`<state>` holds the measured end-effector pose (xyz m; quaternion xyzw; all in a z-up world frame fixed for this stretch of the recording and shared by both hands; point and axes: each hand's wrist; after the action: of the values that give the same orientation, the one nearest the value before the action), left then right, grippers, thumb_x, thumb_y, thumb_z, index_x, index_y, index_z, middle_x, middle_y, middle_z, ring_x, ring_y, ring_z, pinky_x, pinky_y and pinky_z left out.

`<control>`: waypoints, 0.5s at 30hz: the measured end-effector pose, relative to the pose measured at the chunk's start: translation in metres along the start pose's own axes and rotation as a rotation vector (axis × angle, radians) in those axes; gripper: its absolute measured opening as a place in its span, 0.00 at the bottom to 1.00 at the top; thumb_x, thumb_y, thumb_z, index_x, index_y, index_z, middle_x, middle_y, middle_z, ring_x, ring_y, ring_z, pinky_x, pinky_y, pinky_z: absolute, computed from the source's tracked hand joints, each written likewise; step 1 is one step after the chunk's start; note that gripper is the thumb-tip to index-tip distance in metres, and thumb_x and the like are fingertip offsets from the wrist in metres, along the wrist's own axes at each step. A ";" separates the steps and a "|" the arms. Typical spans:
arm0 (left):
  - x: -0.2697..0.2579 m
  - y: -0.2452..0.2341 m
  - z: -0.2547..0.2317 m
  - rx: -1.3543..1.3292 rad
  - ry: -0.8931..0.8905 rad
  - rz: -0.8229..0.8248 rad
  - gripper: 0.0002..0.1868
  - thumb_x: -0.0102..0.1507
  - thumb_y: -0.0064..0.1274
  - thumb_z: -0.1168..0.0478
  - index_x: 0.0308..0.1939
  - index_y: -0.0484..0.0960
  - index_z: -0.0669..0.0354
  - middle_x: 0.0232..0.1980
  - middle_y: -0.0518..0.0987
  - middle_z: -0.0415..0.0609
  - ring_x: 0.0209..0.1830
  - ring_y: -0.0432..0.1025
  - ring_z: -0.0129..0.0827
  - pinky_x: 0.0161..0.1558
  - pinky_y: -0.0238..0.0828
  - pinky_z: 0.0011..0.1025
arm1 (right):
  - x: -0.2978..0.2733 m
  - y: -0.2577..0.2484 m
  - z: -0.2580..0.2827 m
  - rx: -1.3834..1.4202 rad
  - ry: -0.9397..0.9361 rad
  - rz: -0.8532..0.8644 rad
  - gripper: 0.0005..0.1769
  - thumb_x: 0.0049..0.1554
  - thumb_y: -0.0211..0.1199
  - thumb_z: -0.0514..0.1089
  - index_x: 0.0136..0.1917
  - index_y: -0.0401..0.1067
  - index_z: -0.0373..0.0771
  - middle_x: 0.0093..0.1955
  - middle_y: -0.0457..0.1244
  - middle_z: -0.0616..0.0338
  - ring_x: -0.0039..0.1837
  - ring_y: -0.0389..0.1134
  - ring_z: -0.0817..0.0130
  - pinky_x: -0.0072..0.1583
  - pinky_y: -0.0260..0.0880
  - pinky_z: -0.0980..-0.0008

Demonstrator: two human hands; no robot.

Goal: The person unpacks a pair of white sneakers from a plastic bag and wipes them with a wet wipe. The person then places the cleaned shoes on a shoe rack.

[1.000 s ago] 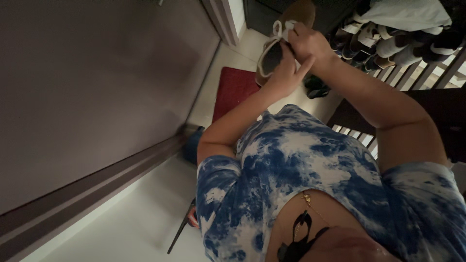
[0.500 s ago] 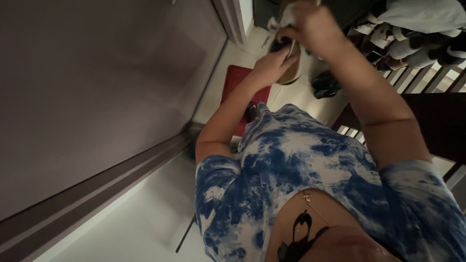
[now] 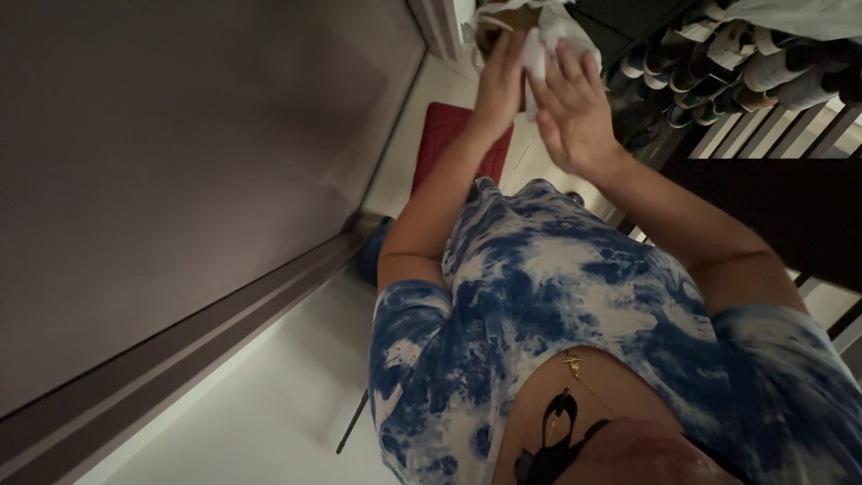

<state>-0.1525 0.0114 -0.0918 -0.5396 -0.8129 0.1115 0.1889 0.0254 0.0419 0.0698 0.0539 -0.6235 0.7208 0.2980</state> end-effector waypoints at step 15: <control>0.009 -0.028 -0.120 0.004 0.120 -0.017 0.20 0.76 0.40 0.48 0.57 0.77 0.59 0.34 0.82 0.50 0.26 0.77 0.35 0.30 0.72 0.31 | 0.026 -0.002 -0.054 0.499 0.016 0.000 0.31 0.75 0.36 0.48 0.83 0.51 0.25 0.79 0.52 0.31 0.82 0.53 0.34 0.83 0.54 0.46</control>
<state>-0.1276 0.0058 0.0294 -0.5379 -0.8045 0.0789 0.2394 0.0210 0.1022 0.0719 0.1198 -0.4239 0.8528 0.2804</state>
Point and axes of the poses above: each hand's wrist, its own x-axis towards the middle knuckle, its own y-axis out of the palm, z = x × y
